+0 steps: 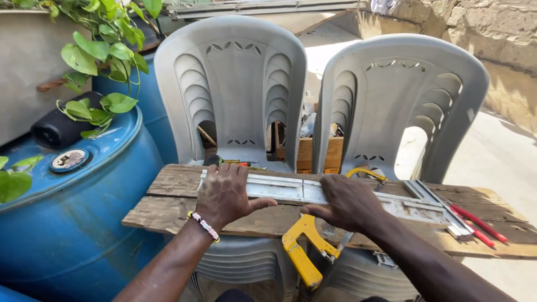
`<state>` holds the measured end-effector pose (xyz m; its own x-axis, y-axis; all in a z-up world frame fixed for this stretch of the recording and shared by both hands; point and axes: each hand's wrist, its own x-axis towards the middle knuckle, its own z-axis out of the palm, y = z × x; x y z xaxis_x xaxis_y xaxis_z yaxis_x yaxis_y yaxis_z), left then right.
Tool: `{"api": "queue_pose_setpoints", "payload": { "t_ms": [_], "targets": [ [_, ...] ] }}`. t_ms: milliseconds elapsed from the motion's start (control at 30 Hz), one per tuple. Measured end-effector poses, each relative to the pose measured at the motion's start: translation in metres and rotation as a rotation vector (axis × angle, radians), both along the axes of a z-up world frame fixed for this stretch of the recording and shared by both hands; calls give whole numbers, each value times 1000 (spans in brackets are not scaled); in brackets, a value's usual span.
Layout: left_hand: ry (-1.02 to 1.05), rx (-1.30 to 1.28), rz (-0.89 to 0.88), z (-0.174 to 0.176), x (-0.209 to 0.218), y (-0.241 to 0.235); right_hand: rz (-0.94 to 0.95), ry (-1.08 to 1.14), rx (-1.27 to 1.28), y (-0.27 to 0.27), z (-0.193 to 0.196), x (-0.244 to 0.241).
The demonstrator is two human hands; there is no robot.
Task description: A person uses a hacksaw to cut a metal profile on a makeshift workbench and then inspects the cut pieces for fit and quality.
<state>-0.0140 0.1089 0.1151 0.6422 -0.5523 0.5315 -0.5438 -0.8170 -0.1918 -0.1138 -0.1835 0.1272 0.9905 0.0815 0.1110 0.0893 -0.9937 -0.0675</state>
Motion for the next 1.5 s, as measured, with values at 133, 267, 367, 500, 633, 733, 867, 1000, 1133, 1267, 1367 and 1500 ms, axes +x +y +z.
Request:
{"api": "queue_pose_setpoints", "payload": {
  "t_ms": [133, 267, 367, 500, 633, 733, 867, 1000, 1133, 1267, 1367, 1500],
  "targets": [
    [116, 6, 19, -2, -8, -2, 117, -88, 1, -3, -22, 23],
    [608, 84, -47, -25, -5, 14, 154, -82, -162, -13, -40, 16],
    [796, 67, -162, -32, -4, 19, 182, -162, -238, -22, -45, 20],
    [851, 18, 45, -29, -34, 19, 230, -252, -287, -30, -58, 21],
    [800, -18, 168, -29, -49, 22, 229, -241, -255, -25, -57, 23],
    [817, -48, 241, -33, -60, 24, 269, -285, -234, -21, -64, 24],
    [803, -104, 280, -41, -77, 31, 290, -277, -217, -13, -66, 26],
    [930, -171, 388, -50, -88, 33, 341, -245, -270, -8, -58, 29],
    [970, -235, 422, -45, -90, 27, 345, -306, -226, -11, -50, 39],
    [970, -284, 437, -59, -88, 28, 327, -284, -263, -6, -47, 37],
    [813, -231, 442, -69, -86, 42, 370, -355, -213, 2, -41, 30],
    [149, 40, 198, -57, -56, 68, 186, -5, -46, -35, -1, 36]
  ]
}}
